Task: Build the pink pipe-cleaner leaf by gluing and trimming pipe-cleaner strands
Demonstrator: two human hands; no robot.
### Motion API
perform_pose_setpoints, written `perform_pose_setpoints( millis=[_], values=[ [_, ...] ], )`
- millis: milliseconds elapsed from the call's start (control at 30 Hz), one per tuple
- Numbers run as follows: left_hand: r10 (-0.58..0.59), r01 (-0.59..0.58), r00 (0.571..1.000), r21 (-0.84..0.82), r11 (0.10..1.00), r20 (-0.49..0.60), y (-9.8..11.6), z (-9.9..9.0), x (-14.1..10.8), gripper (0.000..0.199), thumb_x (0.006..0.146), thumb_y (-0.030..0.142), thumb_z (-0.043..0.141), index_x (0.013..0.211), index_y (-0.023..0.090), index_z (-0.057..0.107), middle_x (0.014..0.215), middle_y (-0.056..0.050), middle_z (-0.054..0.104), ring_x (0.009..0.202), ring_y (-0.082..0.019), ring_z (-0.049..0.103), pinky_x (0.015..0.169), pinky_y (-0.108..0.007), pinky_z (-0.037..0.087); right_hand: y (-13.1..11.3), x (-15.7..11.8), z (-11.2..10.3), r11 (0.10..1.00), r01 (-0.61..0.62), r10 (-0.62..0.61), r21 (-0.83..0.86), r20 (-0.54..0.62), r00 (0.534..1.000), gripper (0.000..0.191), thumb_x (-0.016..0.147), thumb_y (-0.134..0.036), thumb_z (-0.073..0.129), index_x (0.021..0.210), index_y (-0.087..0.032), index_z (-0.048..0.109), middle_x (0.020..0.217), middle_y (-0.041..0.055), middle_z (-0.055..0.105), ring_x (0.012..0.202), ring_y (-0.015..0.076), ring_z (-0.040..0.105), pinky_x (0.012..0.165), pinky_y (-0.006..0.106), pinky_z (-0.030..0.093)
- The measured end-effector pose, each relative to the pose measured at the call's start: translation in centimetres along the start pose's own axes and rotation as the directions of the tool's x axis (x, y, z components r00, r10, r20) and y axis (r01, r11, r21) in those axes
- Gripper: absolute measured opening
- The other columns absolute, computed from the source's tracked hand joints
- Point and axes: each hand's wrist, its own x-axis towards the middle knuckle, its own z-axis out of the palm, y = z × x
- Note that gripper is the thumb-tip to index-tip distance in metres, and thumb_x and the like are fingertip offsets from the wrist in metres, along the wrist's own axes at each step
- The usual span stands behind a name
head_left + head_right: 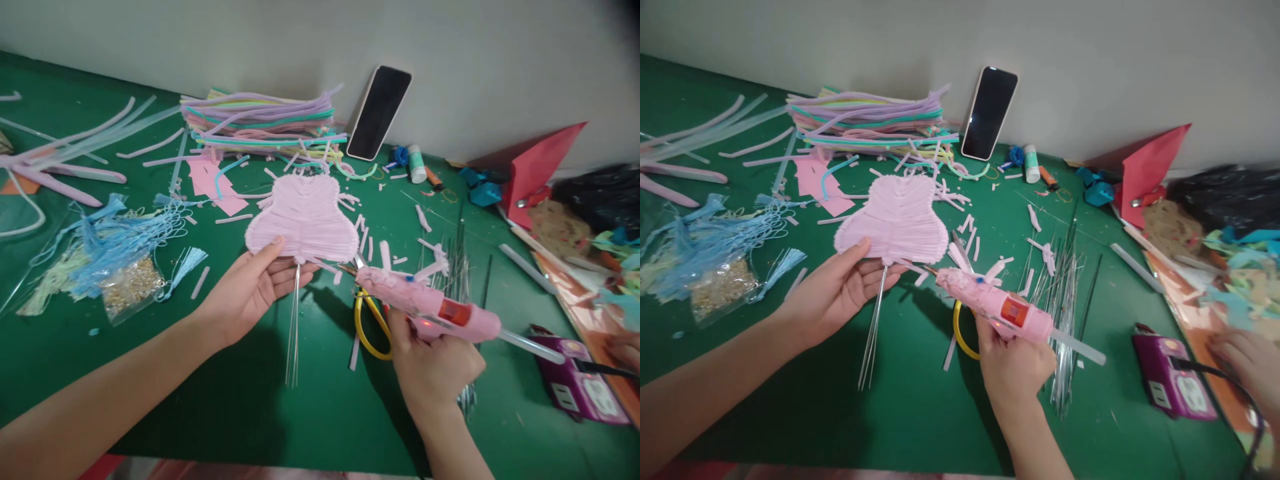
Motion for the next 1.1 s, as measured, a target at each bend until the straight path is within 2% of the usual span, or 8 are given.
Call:
perform_pose_setpoints(
  millis=[267, 433, 567, 700, 800, 933, 1033, 1100],
  values=[
    [-0.004, 0.004, 1.000, -0.008, 1.000, 0.002, 0.0, -0.1, 0.1, 0.019, 0.093, 0.025, 0.056, 0.088, 0.012, 0.069, 0.085, -0.012, 0.077, 0.088, -0.022, 0.074, 0.081, -0.028, 0.060, 0.3, 0.1, 0.0, 1.000, -0.030, 0.030, -0.007, 0.012, 0.999, 0.049, 0.080, -0.053, 0.050, 0.050, -0.018, 0.064, 0.038, 0.0052, 0.045, 0.044, 0.0235, 0.056, 0.045, 0.030, 0.039],
    [-0.009, 0.009, 1.000, -0.011, 1.000, -0.011, 0.0, 0.1, 0.0, 0.020, 0.094, 0.024, 0.055, 0.089, 0.011, 0.069, 0.088, -0.013, 0.077, 0.088, -0.022, 0.074, 0.080, -0.026, 0.061, 0.3, 0.0, 0.1, 0.999, -0.028, 0.027, 0.018, 0.019, 0.999, 0.040, 0.080, -0.047, 0.051, 0.055, -0.018, 0.065, 0.039, 0.0041, 0.044, 0.047, 0.0235, 0.056, 0.046, 0.030, 0.038],
    [-0.012, 0.011, 1.000, -0.016, 1.000, -0.007, 0.0, 0.1, 0.0, 0.021, 0.094, 0.024, 0.054, 0.088, 0.010, 0.070, 0.085, -0.013, 0.077, 0.086, -0.022, 0.074, 0.079, -0.026, 0.061, -0.2, 0.0, -0.2, 0.984, -0.152, 0.150, 0.097, 0.033, 0.988, 0.037, 0.072, -0.048, 0.055, 0.045, -0.024, 0.048, 0.039, 0.0031, 0.042, 0.045, 0.0226, 0.052, 0.048, 0.032, 0.038],
    [-0.004, 0.004, 1.000, -0.019, 1.000, 0.003, 0.2, 0.1, 0.0, 0.019, 0.094, 0.023, 0.054, 0.090, 0.011, 0.069, 0.089, -0.013, 0.077, 0.087, -0.022, 0.074, 0.079, -0.027, 0.061, 0.4, 2.3, -0.6, 0.906, -0.323, 0.294, 0.273, 0.143, 0.945, 0.036, 0.066, -0.057, 0.059, 0.061, -0.024, 0.047, 0.049, 0.0014, 0.050, 0.048, 0.0194, 0.048, 0.048, 0.031, 0.037],
    [0.001, -0.001, 1.000, -0.018, 1.000, 0.013, 0.4, 0.1, -0.2, 0.019, 0.095, 0.021, 0.052, 0.093, 0.010, 0.068, 0.090, -0.013, 0.077, 0.087, -0.022, 0.074, 0.076, -0.026, 0.061, 2.4, 5.0, 0.2, 0.908, -0.339, 0.256, 0.248, 0.314, 0.914, 0.043, 0.070, -0.065, 0.054, 0.070, -0.022, 0.050, 0.052, 0.0008, 0.051, 0.050, 0.0205, 0.049, 0.052, 0.032, 0.039],
    [-0.001, 0.002, 0.999, -0.009, 1.000, 0.032, 0.4, 0.1, -0.4, 0.021, 0.095, 0.021, 0.052, 0.094, 0.009, 0.069, 0.090, -0.014, 0.077, 0.085, -0.021, 0.074, 0.076, -0.027, 0.061, 5.0, 7.0, 1.4, 0.997, -0.030, 0.010, 0.064, 0.294, 0.956, 0.045, 0.080, -0.057, 0.051, 0.081, -0.013, 0.061, 0.070, 0.0129, 0.060, 0.074, 0.0310, 0.058, 0.066, 0.042, 0.044],
    [-0.007, 0.007, 1.000, -0.002, 1.000, 0.031, 0.5, 0.1, -0.5, 0.021, 0.095, 0.021, 0.052, 0.092, 0.010, 0.070, 0.087, -0.012, 0.077, 0.083, -0.020, 0.074, 0.077, -0.028, 0.061, 4.4, 6.1, 0.7, 0.979, 0.201, -0.201, -0.006, 0.004, 0.979, 0.050, 0.086, -0.056, 0.052, 0.094, -0.008, 0.065, 0.081, 0.0182, 0.062, 0.082, 0.0338, 0.059, 0.071, 0.047, 0.046],
    [-0.007, 0.007, 1.000, 0.003, 1.000, 0.028, 0.4, 0.1, -0.4, 0.022, 0.095, 0.020, 0.052, 0.090, 0.010, 0.070, 0.085, -0.012, 0.078, 0.082, -0.020, 0.074, 0.078, -0.028, 0.061, 2.6, 4.7, -0.6, 0.936, 0.333, -0.312, 0.113, -0.174, 0.934, 0.031, 0.084, -0.045, 0.064, 0.092, -0.015, 0.067, 0.079, 0.0108, 0.065, 0.076, 0.0263, 0.061, 0.069, 0.039, 0.049]
  ],
)
